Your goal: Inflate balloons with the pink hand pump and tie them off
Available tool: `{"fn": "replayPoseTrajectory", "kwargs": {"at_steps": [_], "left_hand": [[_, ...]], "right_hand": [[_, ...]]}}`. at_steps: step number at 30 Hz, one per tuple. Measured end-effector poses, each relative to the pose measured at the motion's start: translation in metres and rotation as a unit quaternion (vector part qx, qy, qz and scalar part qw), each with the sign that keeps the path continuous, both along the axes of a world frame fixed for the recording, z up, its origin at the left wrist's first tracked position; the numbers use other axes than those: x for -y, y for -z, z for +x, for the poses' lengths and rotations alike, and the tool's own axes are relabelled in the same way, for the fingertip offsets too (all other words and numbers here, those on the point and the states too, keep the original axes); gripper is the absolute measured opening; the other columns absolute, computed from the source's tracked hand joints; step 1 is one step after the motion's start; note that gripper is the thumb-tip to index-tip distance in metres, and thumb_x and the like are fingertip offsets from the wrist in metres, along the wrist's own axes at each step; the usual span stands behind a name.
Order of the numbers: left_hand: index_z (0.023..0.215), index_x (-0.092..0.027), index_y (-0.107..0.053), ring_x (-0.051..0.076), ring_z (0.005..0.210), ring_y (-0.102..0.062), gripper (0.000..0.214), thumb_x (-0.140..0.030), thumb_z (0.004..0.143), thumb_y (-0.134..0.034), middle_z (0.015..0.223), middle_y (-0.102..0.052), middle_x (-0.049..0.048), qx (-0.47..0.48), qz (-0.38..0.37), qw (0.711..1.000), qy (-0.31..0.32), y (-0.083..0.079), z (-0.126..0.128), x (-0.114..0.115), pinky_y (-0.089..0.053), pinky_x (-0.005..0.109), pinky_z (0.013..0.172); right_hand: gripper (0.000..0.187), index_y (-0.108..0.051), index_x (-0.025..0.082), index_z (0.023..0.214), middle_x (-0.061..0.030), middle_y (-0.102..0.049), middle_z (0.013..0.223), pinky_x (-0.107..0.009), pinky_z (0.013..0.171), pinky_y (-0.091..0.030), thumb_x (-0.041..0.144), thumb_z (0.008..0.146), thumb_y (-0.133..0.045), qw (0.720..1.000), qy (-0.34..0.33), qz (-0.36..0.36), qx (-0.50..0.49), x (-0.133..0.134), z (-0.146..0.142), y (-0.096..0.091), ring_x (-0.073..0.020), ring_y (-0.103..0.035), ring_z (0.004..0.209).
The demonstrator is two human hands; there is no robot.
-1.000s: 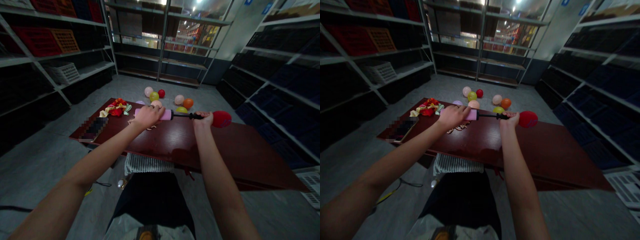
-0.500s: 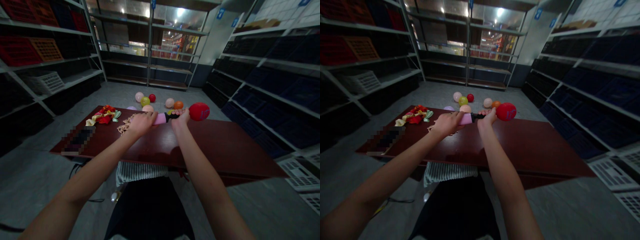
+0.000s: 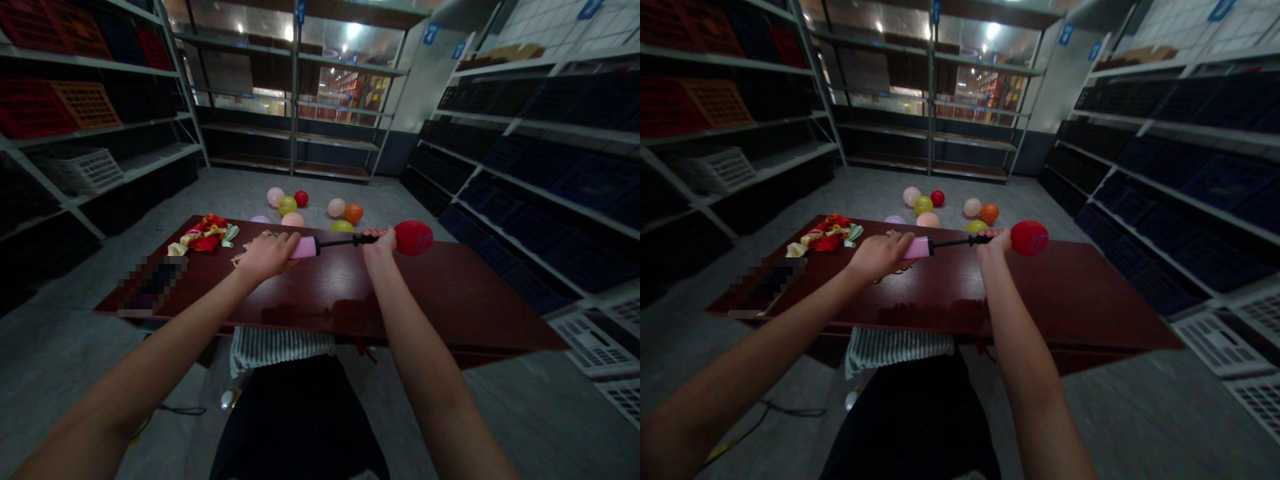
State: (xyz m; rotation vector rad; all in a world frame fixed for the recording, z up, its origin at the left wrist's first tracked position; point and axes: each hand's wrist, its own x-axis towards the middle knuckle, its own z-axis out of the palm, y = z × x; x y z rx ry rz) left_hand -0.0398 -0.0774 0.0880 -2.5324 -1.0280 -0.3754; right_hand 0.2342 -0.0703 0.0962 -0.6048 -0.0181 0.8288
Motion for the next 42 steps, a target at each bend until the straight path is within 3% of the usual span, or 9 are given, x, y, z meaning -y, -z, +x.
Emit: {"fn": "replayPoseTrajectory", "kwargs": {"at_steps": [8, 11, 14, 17, 22, 24, 35, 38, 42], "left_hand": [[0.128, -0.016, -0.064, 0.034, 0.091, -0.069, 0.053, -0.056, 0.094, -0.059, 0.106, -0.070, 0.0172, 0.036, 0.018, 0.999, 0.015, -0.009, -0.032, -0.008, -0.050, 0.042, 0.075], [0.118, -0.018, -0.068, 0.034, 0.091, -0.069, 0.055, -0.065, 0.089, -0.061, 0.103, -0.071, 0.0157, 0.154, -0.003, 0.988, -0.023, -0.010, -0.047, -0.012, -0.051, 0.042, 0.078], [0.113, -0.019, -0.068, 0.032, 0.100, -0.068, 0.053, -0.065, 0.084, -0.067, 0.109, -0.071, 0.0139, 0.314, -0.048, 0.948, 0.005, -0.002, -0.052, -0.017, -0.051, 0.041, 0.086], [0.103, -0.019, -0.069, 0.029, 0.104, -0.066, 0.045, -0.061, 0.087, -0.064, 0.106, -0.072, 0.0112, 0.482, -0.102, 0.870, 0.041, 0.010, -0.040, -0.022, -0.049, 0.041, 0.095], [0.099, -0.017, -0.065, 0.020, 0.087, -0.068, 0.029, -0.040, 0.096, -0.048, 0.090, -0.071, 0.0080, 0.768, -0.180, 0.614, -0.020, 0.021, -0.010, -0.035, -0.054, 0.032, 0.084], [0.102, -0.016, -0.065, 0.018, 0.084, -0.068, 0.023, -0.032, 0.094, -0.050, 0.089, -0.070, 0.0078, 0.790, -0.172, 0.586, -0.052, 0.022, -0.002, -0.038, -0.054, 0.029, 0.081], [0.098, -0.016, -0.066, 0.019, 0.093, -0.070, 0.031, -0.032, 0.102, -0.040, 0.100, -0.075, 0.0106, 0.689, -0.143, 0.705, -0.092, 0.032, 0.044, -0.014, -0.053, 0.030, 0.087], [0.093, -0.017, -0.068, 0.020, 0.089, -0.069, 0.032, -0.037, 0.101, -0.045, 0.097, -0.076, 0.0099, 0.647, -0.117, 0.747, -0.097, 0.027, 0.040, -0.014, -0.052, 0.030, 0.082], [0.084, -0.017, -0.072, 0.023, 0.075, -0.069, 0.043, -0.042, 0.101, -0.042, 0.079, -0.074, 0.0098, 0.537, -0.096, 0.833, -0.089, 0.025, 0.016, -0.023, -0.049, 0.032, 0.072]], "right_hand": [[0.034, -0.014, 0.023, 0.064, 0.0114, -0.023, 0.044, -0.016, 0.037, -0.031, 0.014, 0.094, -0.027, 1.000, 0.005, 0.004, -0.008, 0.004, 0.025, -0.002, -0.0051, -0.026, 0.033], [0.033, -0.013, 0.023, 0.064, 0.0112, -0.022, 0.043, -0.014, 0.037, -0.031, 0.011, 0.092, -0.025, 1.000, 0.016, 0.004, -0.021, 0.006, 0.032, -0.003, -0.0048, -0.026, 0.032], [0.032, -0.012, 0.022, 0.064, 0.0110, -0.022, 0.043, -0.013, 0.037, -0.030, 0.009, 0.091, -0.025, 0.999, 0.024, 0.006, -0.031, 0.006, 0.035, -0.004, -0.0045, -0.026, 0.032], [0.033, -0.012, 0.022, 0.064, 0.0108, -0.022, 0.043, -0.014, 0.037, -0.030, 0.011, 0.092, -0.026, 0.999, 0.027, 0.013, -0.034, 0.006, 0.030, -0.005, -0.0046, -0.026, 0.032], [0.034, -0.014, 0.022, 0.063, 0.0109, -0.023, 0.044, -0.014, 0.037, -0.030, 0.012, 0.093, -0.026, 0.999, 0.027, 0.029, -0.030, 0.008, 0.016, -0.008, -0.0048, -0.026, 0.032], [0.035, -0.015, 0.022, 0.063, 0.0110, -0.023, 0.044, -0.015, 0.037, -0.031, 0.013, 0.094, -0.028, 0.999, 0.031, 0.034, -0.026, 0.009, 0.011, -0.009, -0.0050, -0.026, 0.033], [0.037, -0.018, 0.023, 0.065, 0.0115, -0.022, 0.048, -0.016, 0.039, -0.032, 0.021, 0.100, -0.033, 0.999, 0.008, 0.047, 0.015, 0.006, -0.051, -0.026, -0.0043, -0.027, 0.036], [0.037, -0.019, 0.024, 0.066, 0.0117, -0.022, 0.048, -0.016, 0.039, -0.032, 0.019, 0.099, -0.033, 0.999, 0.006, 0.047, 0.003, 0.006, -0.058, -0.028, -0.0044, -0.027, 0.036], [0.036, -0.019, 0.024, 0.067, 0.0119, -0.022, 0.048, -0.017, 0.040, -0.034, 0.021, 0.100, -0.033, 0.999, 0.010, 0.036, 0.015, 0.004, -0.060, -0.023, -0.0049, -0.028, 0.036]]}}
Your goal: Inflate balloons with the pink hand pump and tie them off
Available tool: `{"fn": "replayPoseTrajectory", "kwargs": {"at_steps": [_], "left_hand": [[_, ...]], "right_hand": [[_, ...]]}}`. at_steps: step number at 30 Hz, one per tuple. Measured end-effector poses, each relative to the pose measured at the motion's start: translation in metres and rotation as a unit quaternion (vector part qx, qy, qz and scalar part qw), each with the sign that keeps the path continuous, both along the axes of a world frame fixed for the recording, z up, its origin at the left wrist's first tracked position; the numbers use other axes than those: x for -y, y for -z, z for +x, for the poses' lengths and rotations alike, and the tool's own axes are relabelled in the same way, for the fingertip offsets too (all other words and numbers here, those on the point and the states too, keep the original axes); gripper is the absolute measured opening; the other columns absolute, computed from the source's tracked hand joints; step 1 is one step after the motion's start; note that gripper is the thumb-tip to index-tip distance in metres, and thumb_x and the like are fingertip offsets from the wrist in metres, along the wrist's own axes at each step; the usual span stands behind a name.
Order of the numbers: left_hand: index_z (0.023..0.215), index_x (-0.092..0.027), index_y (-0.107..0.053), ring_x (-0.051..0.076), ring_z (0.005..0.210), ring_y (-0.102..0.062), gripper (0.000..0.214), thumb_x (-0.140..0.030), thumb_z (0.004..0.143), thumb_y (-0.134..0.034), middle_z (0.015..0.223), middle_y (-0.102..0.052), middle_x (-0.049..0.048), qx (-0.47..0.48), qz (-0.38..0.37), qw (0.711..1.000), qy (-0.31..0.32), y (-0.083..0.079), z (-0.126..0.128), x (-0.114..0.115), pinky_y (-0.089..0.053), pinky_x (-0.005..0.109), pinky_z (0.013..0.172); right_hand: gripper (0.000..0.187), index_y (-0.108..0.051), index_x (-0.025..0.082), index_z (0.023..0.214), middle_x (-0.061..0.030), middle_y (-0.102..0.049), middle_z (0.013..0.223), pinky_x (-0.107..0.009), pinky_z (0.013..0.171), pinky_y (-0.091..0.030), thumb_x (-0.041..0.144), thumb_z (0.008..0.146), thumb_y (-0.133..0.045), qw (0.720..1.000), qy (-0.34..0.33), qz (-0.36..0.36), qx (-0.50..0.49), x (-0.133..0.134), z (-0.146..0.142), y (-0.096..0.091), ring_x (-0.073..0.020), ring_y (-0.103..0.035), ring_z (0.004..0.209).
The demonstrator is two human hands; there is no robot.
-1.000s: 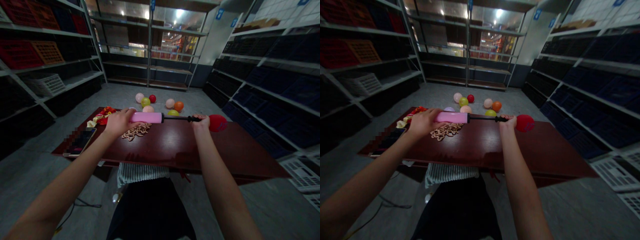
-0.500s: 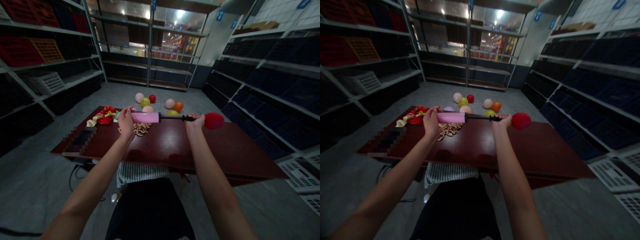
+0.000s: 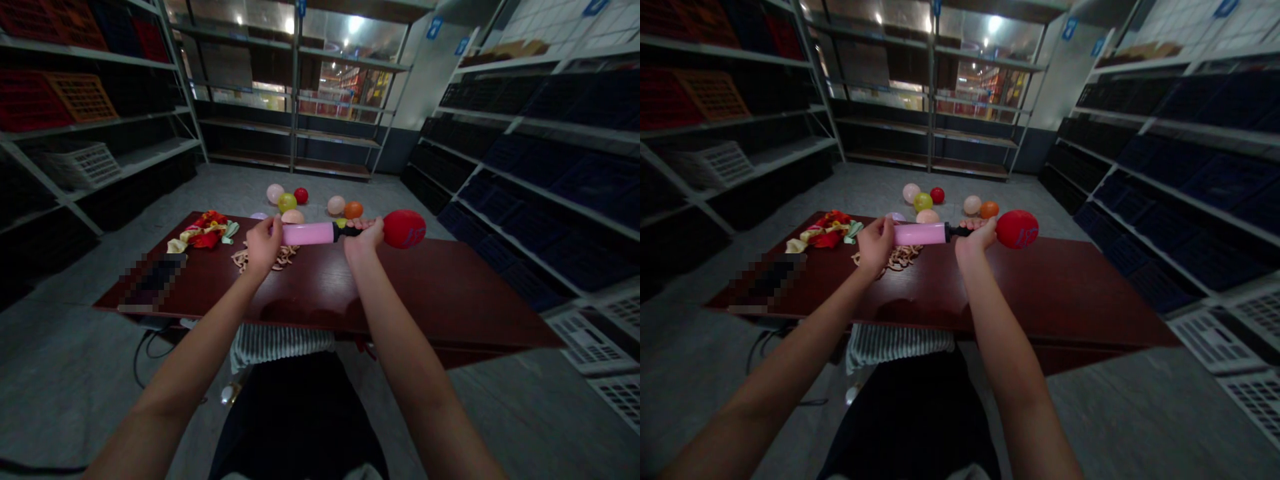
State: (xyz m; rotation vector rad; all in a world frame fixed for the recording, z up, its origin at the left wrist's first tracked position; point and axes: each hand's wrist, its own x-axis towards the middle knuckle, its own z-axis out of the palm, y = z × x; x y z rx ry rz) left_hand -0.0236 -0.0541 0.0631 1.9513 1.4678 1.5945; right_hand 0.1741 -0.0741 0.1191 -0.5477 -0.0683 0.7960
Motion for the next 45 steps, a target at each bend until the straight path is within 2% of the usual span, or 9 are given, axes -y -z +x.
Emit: {"fn": "replayPoseTrajectory", "kwargs": {"at_steps": [4, 10, 18, 21, 24, 29, 36, 41, 45], "left_hand": [[0.084, -0.016, -0.074, 0.025, 0.077, -0.071, 0.044, -0.034, 0.100, -0.037, 0.083, -0.076, 0.0137, -0.100, 0.022, 0.995, 0.021, 0.003, -0.018, -0.004, -0.049, 0.034, 0.074], [0.087, -0.015, -0.073, 0.026, 0.084, -0.073, 0.046, -0.033, 0.100, -0.033, 0.092, -0.078, 0.0159, -0.168, 0.037, 0.985, 0.031, 0.001, -0.029, 0.001, -0.052, 0.035, 0.079], [0.083, -0.016, -0.074, 0.025, 0.074, -0.072, 0.049, -0.033, 0.099, -0.032, 0.079, -0.075, 0.0136, -0.169, 0.063, 0.984, 0.005, 0.005, -0.069, -0.007, -0.053, 0.034, 0.076], [0.081, -0.016, -0.075, 0.023, 0.071, -0.070, 0.052, -0.037, 0.100, -0.031, 0.075, -0.074, 0.0117, -0.157, 0.073, 0.985, -0.006, 0.002, -0.085, -0.013, -0.053, 0.033, 0.076], [0.080, -0.017, -0.075, 0.023, 0.069, -0.069, 0.052, -0.037, 0.100, -0.032, 0.075, -0.073, 0.0113, -0.138, 0.074, 0.988, -0.011, -0.004, -0.090, -0.017, -0.053, 0.034, 0.075], [0.076, -0.016, -0.075, 0.023, 0.065, -0.067, 0.055, -0.036, 0.102, -0.031, 0.068, -0.068, 0.0106, -0.092, 0.086, 0.990, -0.070, -0.017, -0.074, -0.019, -0.051, 0.035, 0.073], [0.076, -0.016, -0.074, 0.021, 0.066, -0.065, 0.052, -0.034, 0.102, -0.033, 0.068, -0.067, 0.0086, -0.057, 0.086, 0.993, -0.053, -0.022, -0.034, -0.014, -0.047, 0.032, 0.070], [0.078, -0.017, -0.074, 0.025, 0.070, -0.067, 0.052, -0.035, 0.102, -0.031, 0.074, -0.072, 0.0118, -0.085, 0.056, 0.993, -0.060, -0.016, 0.001, -0.008, -0.045, 0.034, 0.070], [0.081, -0.017, -0.072, 0.025, 0.070, -0.066, 0.048, -0.036, 0.102, -0.034, 0.077, -0.073, 0.0117, -0.154, 0.040, 0.985, -0.071, -0.019, 0.007, -0.004, -0.043, 0.033, 0.066]], "right_hand": [[0.034, -0.019, 0.024, 0.067, 0.0122, -0.023, 0.048, -0.017, 0.041, -0.036, 0.021, 0.097, -0.033, 0.999, -0.008, -0.032, 0.014, -0.005, -0.002, 0.014, -0.0048, -0.029, 0.036], [0.032, -0.016, 0.024, 0.066, 0.0119, -0.023, 0.046, -0.016, 0.040, -0.035, 0.015, 0.093, -0.030, 0.999, -0.009, -0.051, -0.004, -0.010, 0.004, 0.033, -0.0051, -0.028, 0.035], [0.036, -0.013, 0.025, 0.067, 0.0125, -0.022, 0.046, -0.017, 0.039, -0.034, 0.019, 0.099, -0.030, 0.998, -0.002, -0.069, 0.013, -0.008, 0.042, 0.036, -0.0056, -0.027, 0.035], [0.034, -0.014, 0.025, 0.067, 0.0119, -0.023, 0.046, -0.017, 0.038, -0.034, 0.016, 0.098, -0.025, 0.997, 0.007, -0.069, 0.013, -0.005, 0.053, 0.033, -0.0060, -0.027, 0.035], [0.034, -0.014, 0.024, 0.066, 0.0113, -0.024, 0.045, -0.016, 0.039, -0.035, 0.014, 0.097, -0.026, 0.998, 0.009, -0.066, 0.012, -0.006, 0.058, 0.030, -0.0058, -0.029, 0.035], [0.033, -0.013, 0.023, 0.066, 0.0105, -0.023, 0.045, -0.015, 0.040, -0.036, 0.011, 0.093, -0.027, 0.998, 0.018, -0.056, -0.001, -0.012, 0.058, 0.025, -0.0054, -0.029, 0.035], [0.033, -0.014, 0.024, 0.065, 0.0108, -0.022, 0.045, -0.015, 0.039, -0.032, 0.011, 0.093, -0.027, 0.999, 0.017, -0.036, -0.032, -0.015, 0.040, 0.018, -0.0054, -0.027, 0.035], [0.032, -0.017, 0.025, 0.067, 0.0120, -0.023, 0.047, -0.016, 0.039, -0.033, 0.011, 0.092, -0.032, 0.999, 0.007, -0.021, -0.049, -0.017, 0.014, 0.018, -0.0053, -0.028, 0.036], [0.030, -0.018, 0.025, 0.067, 0.0121, -0.023, 0.048, -0.016, 0.038, -0.033, 0.010, 0.089, -0.033, 0.998, 0.008, -0.026, -0.065, -0.017, 0.010, 0.021, -0.0050, -0.029, 0.036]]}}
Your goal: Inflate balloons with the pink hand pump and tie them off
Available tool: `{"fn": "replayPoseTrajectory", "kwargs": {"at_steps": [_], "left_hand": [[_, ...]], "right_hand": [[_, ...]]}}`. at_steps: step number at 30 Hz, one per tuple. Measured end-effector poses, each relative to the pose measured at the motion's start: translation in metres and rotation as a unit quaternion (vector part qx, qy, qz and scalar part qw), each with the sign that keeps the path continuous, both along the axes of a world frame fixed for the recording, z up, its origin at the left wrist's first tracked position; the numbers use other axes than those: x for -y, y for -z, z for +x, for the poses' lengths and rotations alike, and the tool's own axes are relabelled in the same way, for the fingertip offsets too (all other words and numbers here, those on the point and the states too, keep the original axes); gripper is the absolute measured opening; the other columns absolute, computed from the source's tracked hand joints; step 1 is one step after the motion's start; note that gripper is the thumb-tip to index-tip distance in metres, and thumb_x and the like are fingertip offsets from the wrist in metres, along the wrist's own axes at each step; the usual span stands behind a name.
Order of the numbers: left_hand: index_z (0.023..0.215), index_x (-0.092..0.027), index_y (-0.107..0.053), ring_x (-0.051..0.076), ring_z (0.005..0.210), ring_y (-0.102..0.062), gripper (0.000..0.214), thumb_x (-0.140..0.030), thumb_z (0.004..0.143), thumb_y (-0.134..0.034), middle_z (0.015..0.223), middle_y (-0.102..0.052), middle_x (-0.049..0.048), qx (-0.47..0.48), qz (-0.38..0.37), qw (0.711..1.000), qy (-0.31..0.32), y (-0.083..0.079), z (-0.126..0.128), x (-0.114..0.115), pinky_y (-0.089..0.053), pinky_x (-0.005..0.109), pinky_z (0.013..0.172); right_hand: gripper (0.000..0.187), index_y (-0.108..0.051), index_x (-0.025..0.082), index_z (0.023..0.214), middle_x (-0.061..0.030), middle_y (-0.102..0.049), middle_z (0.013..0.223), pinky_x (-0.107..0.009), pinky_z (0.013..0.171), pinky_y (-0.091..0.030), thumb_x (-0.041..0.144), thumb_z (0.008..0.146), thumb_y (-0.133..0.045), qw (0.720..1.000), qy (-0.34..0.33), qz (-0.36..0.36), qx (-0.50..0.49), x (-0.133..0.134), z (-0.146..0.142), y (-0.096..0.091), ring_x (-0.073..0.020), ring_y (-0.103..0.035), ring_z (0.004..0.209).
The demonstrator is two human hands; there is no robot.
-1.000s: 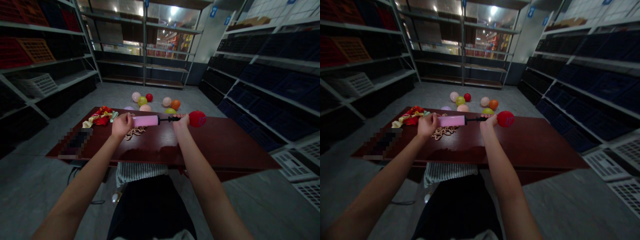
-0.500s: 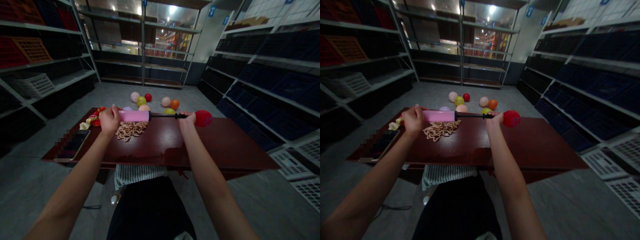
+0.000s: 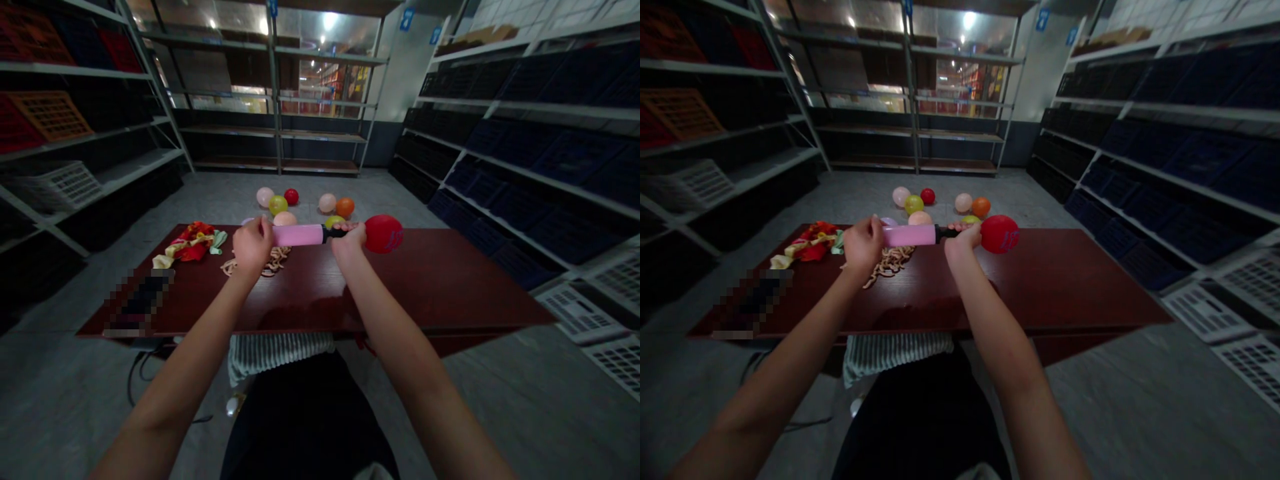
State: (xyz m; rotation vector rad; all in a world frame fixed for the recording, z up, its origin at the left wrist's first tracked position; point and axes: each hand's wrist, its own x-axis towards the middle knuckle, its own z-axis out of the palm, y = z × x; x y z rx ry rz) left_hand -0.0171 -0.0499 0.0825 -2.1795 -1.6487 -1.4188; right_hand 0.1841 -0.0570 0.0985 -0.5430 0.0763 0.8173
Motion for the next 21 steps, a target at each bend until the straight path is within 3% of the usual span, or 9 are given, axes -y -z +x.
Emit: {"fn": "replayPoseTrajectory", "kwargs": {"at_steps": [2, 5, 9, 13, 16, 21], "left_hand": [[0.090, -0.017, -0.073, 0.026, 0.077, -0.068, 0.042, -0.040, 0.102, -0.039, 0.086, -0.074, 0.0127, -0.066, 0.004, 0.998, 0.013, -0.004, -0.004, 0.005, -0.044, 0.033, 0.068], [0.108, -0.019, -0.072, 0.033, 0.104, -0.066, 0.039, -0.048, 0.099, -0.050, 0.112, -0.073, 0.0160, -0.196, 0.056, 0.977, 0.062, -0.009, -0.007, 0.016, -0.046, 0.043, 0.088], [0.133, -0.018, -0.063, 0.038, 0.119, -0.059, 0.050, -0.049, 0.094, -0.060, 0.131, -0.067, 0.0181, -0.300, 0.088, 0.940, 0.137, -0.008, -0.001, 0.025, -0.037, 0.053, 0.104], [0.135, -0.012, -0.060, 0.037, 0.108, -0.064, 0.051, -0.038, 0.091, -0.066, 0.119, -0.070, 0.0192, -0.331, 0.070, 0.934, 0.118, -0.001, 0.001, 0.021, -0.043, 0.050, 0.094], [0.125, -0.013, -0.065, 0.037, 0.099, -0.066, 0.045, -0.041, 0.091, -0.066, 0.110, -0.071, 0.0181, -0.346, 0.068, 0.929, 0.115, 0.005, -0.004, 0.013, -0.046, 0.047, 0.081], [0.125, -0.013, -0.064, 0.035, 0.098, -0.067, 0.045, -0.047, 0.095, -0.060, 0.111, -0.071, 0.0181, -0.346, 0.109, 0.923, 0.130, 0.014, -0.020, 0.003, -0.046, 0.045, 0.080]], "right_hand": [[0.029, -0.019, 0.025, 0.067, 0.0119, -0.024, 0.047, -0.016, 0.038, -0.033, 0.009, 0.089, -0.031, 1.000, 0.004, -0.005, -0.011, 0.000, 0.002, 0.001, -0.0051, -0.028, 0.036], [0.030, -0.018, 0.025, 0.068, 0.0117, -0.023, 0.047, -0.016, 0.037, -0.033, 0.011, 0.092, -0.029, 1.000, 0.010, -0.015, -0.024, -0.002, 0.002, 0.002, -0.0051, -0.028, 0.036], [0.030, -0.020, 0.025, 0.068, 0.0119, -0.024, 0.047, -0.016, 0.037, -0.033, 0.013, 0.095, -0.030, 0.999, 0.014, -0.023, -0.030, -0.003, -0.010, 0.001, -0.0050, -0.029, 0.035], [0.031, -0.020, 0.026, 0.069, 0.0122, -0.024, 0.047, -0.017, 0.036, -0.033, 0.013, 0.094, -0.032, 0.999, 0.010, -0.025, -0.025, -0.002, -0.022, 0.001, -0.0057, -0.030, 0.035], [0.031, -0.020, 0.027, 0.069, 0.0125, -0.024, 0.047, -0.018, 0.036, -0.034, 0.017, 0.096, -0.033, 0.999, 0.011, -0.026, -0.020, -0.001, -0.023, 0.002, -0.0060, -0.031, 0.036], [0.031, -0.021, 0.027, 0.069, 0.0126, -0.024, 0.048, -0.018, 0.036, -0.035, 0.018, 0.096, -0.034, 1.000, 0.012, -0.024, -0.016, -0.001, -0.013, 0.006, -0.0062, -0.030, 0.036]]}}
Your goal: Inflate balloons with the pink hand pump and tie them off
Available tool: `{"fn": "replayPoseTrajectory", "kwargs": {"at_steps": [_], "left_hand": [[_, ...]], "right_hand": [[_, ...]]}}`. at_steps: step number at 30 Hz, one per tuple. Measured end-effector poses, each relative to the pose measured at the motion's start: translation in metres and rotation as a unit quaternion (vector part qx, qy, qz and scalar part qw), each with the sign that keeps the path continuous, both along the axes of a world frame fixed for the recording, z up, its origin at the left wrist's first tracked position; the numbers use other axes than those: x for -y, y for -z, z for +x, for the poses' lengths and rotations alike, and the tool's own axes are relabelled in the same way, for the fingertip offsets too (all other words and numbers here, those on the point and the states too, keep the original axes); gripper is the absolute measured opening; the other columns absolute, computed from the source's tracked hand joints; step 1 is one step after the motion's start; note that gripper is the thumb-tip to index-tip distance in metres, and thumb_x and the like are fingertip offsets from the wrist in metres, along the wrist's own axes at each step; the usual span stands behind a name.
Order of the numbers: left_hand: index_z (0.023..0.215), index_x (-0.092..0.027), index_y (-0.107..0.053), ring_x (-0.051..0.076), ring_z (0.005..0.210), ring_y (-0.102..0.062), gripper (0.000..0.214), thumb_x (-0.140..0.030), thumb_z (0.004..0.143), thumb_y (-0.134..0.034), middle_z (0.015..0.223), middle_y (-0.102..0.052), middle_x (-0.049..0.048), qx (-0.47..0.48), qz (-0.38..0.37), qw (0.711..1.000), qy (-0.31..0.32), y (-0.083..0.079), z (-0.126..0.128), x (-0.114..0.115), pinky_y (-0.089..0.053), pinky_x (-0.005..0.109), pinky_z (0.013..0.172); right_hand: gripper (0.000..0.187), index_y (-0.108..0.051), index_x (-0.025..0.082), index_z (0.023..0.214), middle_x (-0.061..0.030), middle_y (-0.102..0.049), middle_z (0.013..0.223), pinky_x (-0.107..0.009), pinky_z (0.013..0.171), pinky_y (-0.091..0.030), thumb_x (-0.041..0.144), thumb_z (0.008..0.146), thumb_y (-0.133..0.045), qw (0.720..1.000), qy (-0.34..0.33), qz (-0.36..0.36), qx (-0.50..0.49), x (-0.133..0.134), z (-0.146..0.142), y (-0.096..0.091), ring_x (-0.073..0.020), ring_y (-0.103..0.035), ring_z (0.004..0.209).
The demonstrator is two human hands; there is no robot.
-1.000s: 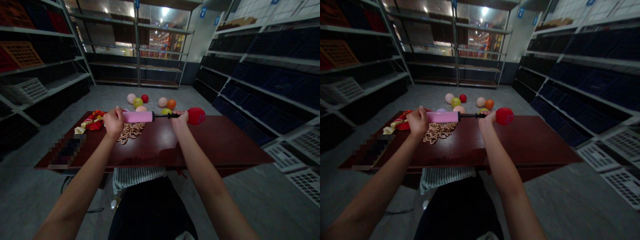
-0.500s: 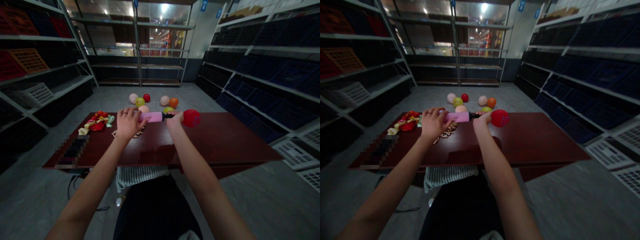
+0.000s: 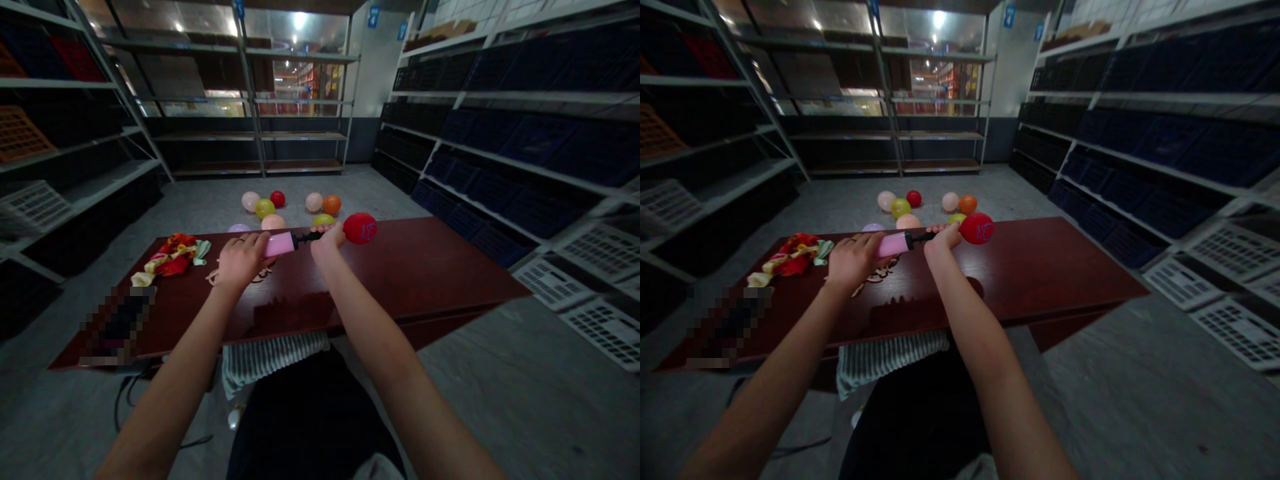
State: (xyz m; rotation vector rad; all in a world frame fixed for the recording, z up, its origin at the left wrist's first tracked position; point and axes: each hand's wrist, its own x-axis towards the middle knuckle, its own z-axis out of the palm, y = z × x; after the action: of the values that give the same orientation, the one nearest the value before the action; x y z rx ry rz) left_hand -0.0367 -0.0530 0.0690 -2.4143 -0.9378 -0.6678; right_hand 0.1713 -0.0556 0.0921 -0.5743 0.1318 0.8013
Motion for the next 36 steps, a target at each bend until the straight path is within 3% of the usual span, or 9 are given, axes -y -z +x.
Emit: {"fn": "replayPoseTrajectory", "kwargs": {"at_steps": [8, 13, 24, 30, 36], "left_hand": [[0.123, -0.015, -0.066, 0.034, 0.089, -0.068, 0.049, -0.055, 0.096, -0.055, 0.105, -0.074, 0.0169, -0.043, 0.036, 0.998, -0.002, 0.002, -0.053, -0.012, -0.047, 0.042, 0.075], [0.122, -0.016, -0.068, 0.033, 0.087, -0.069, 0.048, -0.054, 0.097, -0.053, 0.105, -0.075, 0.0149, -0.053, 0.055, 0.997, -0.014, -0.007, -0.070, -0.017, -0.047, 0.042, 0.074], [0.124, -0.017, -0.069, 0.035, 0.090, -0.070, 0.044, -0.048, 0.096, -0.056, 0.103, -0.075, 0.0155, -0.019, 0.033, 0.999, -0.015, -0.025, -0.053, -0.010, -0.048, 0.044, 0.076], [0.126, -0.017, -0.068, 0.033, 0.092, -0.069, 0.044, -0.047, 0.095, -0.060, 0.107, -0.074, 0.0159, -0.006, 0.014, 1.000, 0.009, -0.020, -0.022, 0.004, -0.048, 0.044, 0.078], [0.136, -0.018, -0.064, 0.033, 0.097, -0.068, 0.053, -0.051, 0.096, -0.057, 0.112, -0.073, 0.0153, 0.051, -0.014, 0.999, 0.000, -0.003, 0.001, 0.020, -0.048, 0.043, 0.082]], "right_hand": [[0.031, -0.018, 0.026, 0.068, 0.0128, -0.023, 0.048, -0.017, 0.037, -0.033, 0.012, 0.091, -0.033, 1.000, 0.011, -0.001, 0.004, 0.008, 0.041, 0.013, -0.0055, -0.027, 0.036], [0.030, -0.017, 0.026, 0.068, 0.0125, -0.022, 0.047, -0.017, 0.037, -0.033, 0.010, 0.089, -0.030, 1.000, 0.005, 0.007, 0.000, 0.006, 0.047, 0.020, -0.0055, -0.026, 0.036], [0.031, -0.015, 0.026, 0.067, 0.0118, -0.021, 0.048, -0.017, 0.039, -0.034, 0.011, 0.090, -0.031, 0.999, 0.016, 0.030, 0.028, 0.006, 0.043, 0.016, -0.0065, -0.025, 0.038], [0.031, -0.016, 0.026, 0.068, 0.0123, -0.021, 0.048, -0.016, 0.040, -0.033, 0.014, 0.093, -0.031, 0.999, 0.001, 0.028, 0.033, 0.009, 0.017, 0.007, -0.0058, -0.025, 0.038], [0.032, -0.020, 0.025, 0.068, 0.0125, -0.023, 0.049, -0.017, 0.039, -0.033, 0.021, 0.095, -0.037, 0.997, -0.033, 0.031, 0.063, 0.012, -0.018, -0.007, -0.0056, -0.028, 0.037]]}}
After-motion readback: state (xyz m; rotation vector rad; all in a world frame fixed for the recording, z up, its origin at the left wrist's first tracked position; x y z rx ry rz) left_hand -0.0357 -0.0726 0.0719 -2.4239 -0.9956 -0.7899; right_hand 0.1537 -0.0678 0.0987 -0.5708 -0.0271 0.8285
